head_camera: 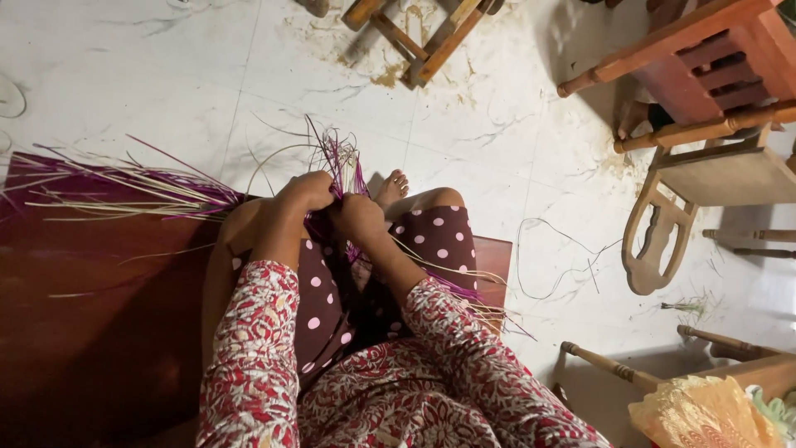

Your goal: Weaving a hand fan by interlacing colored strips of material while seated on a low bench.

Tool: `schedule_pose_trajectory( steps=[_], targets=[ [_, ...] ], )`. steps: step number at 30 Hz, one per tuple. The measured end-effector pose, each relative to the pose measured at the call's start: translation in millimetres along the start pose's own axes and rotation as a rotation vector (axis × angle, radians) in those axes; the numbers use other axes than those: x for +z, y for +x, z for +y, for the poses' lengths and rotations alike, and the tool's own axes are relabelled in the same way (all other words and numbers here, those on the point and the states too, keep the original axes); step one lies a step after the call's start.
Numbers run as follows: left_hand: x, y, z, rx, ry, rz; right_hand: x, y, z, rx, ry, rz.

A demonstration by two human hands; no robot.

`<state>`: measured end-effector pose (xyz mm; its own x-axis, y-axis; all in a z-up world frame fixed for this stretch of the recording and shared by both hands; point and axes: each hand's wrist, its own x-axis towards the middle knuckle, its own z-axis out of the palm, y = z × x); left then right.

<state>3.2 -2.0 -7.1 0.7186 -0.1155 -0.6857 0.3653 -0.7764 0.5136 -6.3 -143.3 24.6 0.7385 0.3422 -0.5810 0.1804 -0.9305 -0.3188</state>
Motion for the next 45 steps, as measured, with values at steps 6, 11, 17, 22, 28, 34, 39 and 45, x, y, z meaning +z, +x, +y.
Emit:
schedule_pose_trajectory(
  steps=[6,11,17,22,28,34,39,45],
  targets=[
    [-2.8,-5.6,2.9,-0.001,-0.041,-0.016,29.2,27.5,27.9,0.032,-0.042,0.017],
    [-9.8,-13.6,9.8,-0.015,0.013,-0.048,40.9,35.4,35.0,0.026,-0.049,0.024],
    [-8.6,-11.4,8.0,-0.017,0.023,-0.049,29.3,19.6,27.5,0.024,-0.027,0.033],
    [-3.7,-6.0,3.4,-0.014,0.019,-0.032,8.0,-0.1,17.7,-0.012,0.165,0.04],
    [-3.1,-7.2,4.3,-0.002,-0.008,-0.038,20.5,32.6,42.3,0.086,0.62,0.093],
    [5.3,3.0,-2.0,-0.019,-0.015,0.019,-13.9,16.7,26.9,-0.066,0.53,0.132],
    [-15.6,-22.0,14.9,-0.009,-0.029,0.001,11.7,35.8,41.3,-0.137,0.182,0.186],
    [-8.0,-3.1,4.5,-0.022,-0.005,-0.017,32.8,39.9,59.0,-0.187,0.311,0.217]
  ],
)
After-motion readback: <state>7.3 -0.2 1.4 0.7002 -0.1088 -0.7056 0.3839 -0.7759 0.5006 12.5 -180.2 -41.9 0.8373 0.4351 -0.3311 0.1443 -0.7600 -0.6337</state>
